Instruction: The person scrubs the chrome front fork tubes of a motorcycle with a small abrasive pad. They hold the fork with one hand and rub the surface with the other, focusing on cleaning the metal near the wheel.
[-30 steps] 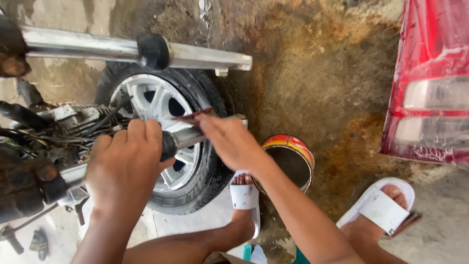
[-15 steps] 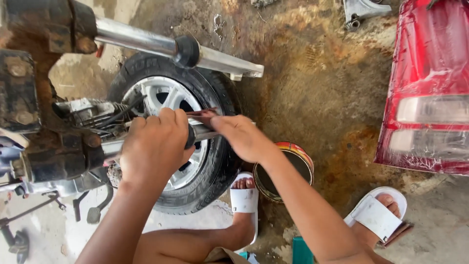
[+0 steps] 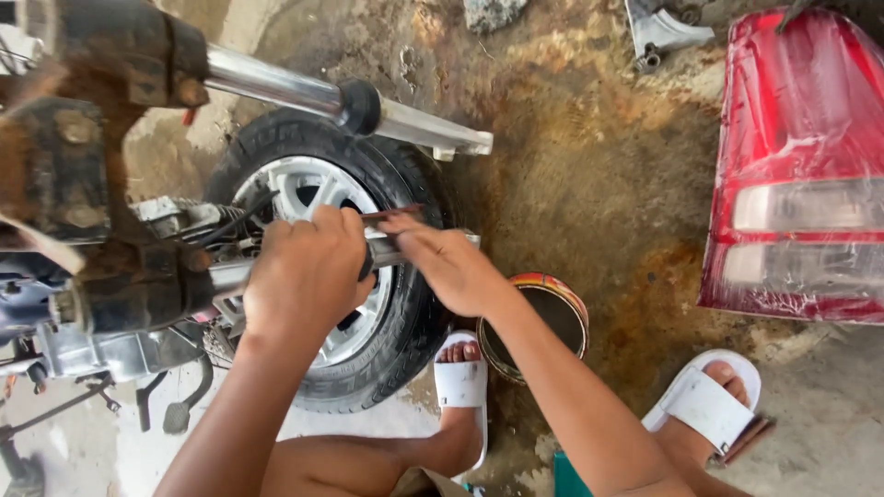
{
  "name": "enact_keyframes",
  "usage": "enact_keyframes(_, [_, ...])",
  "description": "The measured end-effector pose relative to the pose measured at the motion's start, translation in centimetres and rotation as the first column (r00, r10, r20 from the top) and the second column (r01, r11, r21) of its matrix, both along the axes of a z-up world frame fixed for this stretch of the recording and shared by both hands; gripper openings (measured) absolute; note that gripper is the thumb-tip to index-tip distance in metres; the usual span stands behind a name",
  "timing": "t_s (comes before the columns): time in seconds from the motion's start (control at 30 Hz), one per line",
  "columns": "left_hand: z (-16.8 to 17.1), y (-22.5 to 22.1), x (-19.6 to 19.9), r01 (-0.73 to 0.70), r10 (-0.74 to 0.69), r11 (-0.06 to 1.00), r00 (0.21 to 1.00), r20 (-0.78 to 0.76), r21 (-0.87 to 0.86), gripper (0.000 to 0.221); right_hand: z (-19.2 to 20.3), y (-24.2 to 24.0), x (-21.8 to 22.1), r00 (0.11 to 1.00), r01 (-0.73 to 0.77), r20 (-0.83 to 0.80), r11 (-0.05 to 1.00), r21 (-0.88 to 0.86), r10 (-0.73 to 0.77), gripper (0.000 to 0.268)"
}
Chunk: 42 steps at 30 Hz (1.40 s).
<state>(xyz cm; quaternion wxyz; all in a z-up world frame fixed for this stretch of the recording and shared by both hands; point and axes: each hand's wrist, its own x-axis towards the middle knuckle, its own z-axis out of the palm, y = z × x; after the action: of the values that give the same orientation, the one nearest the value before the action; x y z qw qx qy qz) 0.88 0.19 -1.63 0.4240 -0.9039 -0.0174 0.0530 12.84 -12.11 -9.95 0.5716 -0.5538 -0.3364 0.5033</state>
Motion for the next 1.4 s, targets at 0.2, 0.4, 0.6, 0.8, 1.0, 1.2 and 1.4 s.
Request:
enact_keyframes(0.2, [-0.2,-0.1,0.0,-0.004,0.004,1.0,1.0,0.002,-0.015,0.04,-2.3,1.1,1.3,0.997,0.021,0.07,0.997,-0.07,-0.016,0.063])
enact_keyframes(0.4, [-0.8,0.5,-0.1,0.007,-0.007,1.0,1.0,0.016,0.021,0.056,-4.6,1.0,0.7,0.993,0.021,0.119,0.983,-0.181,0.001,0.061])
enact_keyframes(0.6, [0.0,0.5,0.6,0.015,-0.014,0.998,0.999,-0.031,0.055,0.046,0.6,-0.4,-2.1,0.994,0.022,-0.105,0.996,0.089,-0.013,0.05])
enact_keyframes(0.8, [0.0,0.6,-0.1,-0.032,0.034,0.999,0.997,-0.065,0.027,0.056,0.2,0.0,-1.0,0.995,0.092,-0.055,0.99,0.11,-0.086,0.043])
enact_keyframes(1.0, [0.4,-0.2,-0.1,-0.153,0.149,0.988,0.982,-0.113,-0.031,0.043,-3.1,-0.9,2.8,0.997,-0.076,-0.032,0.967,-0.243,0.07,0.061])
enact_keyframes(1.2, [0.9,-0.5,-0.1,-0.087,0.088,0.996,0.993,-0.078,0.02,0.036,-12.3,-2.3,5.7,0.83,0.407,-0.382,0.91,-0.082,-0.406,0.039])
enact_keyframes(1.4, [0.3,0.1,0.0,-0.334,0.356,0.934,0.886,-0.297,0.122,0.067,-13.7,-4.2,6.0,0.811,0.438,-0.397,0.896,-0.075,-0.43,0.017])
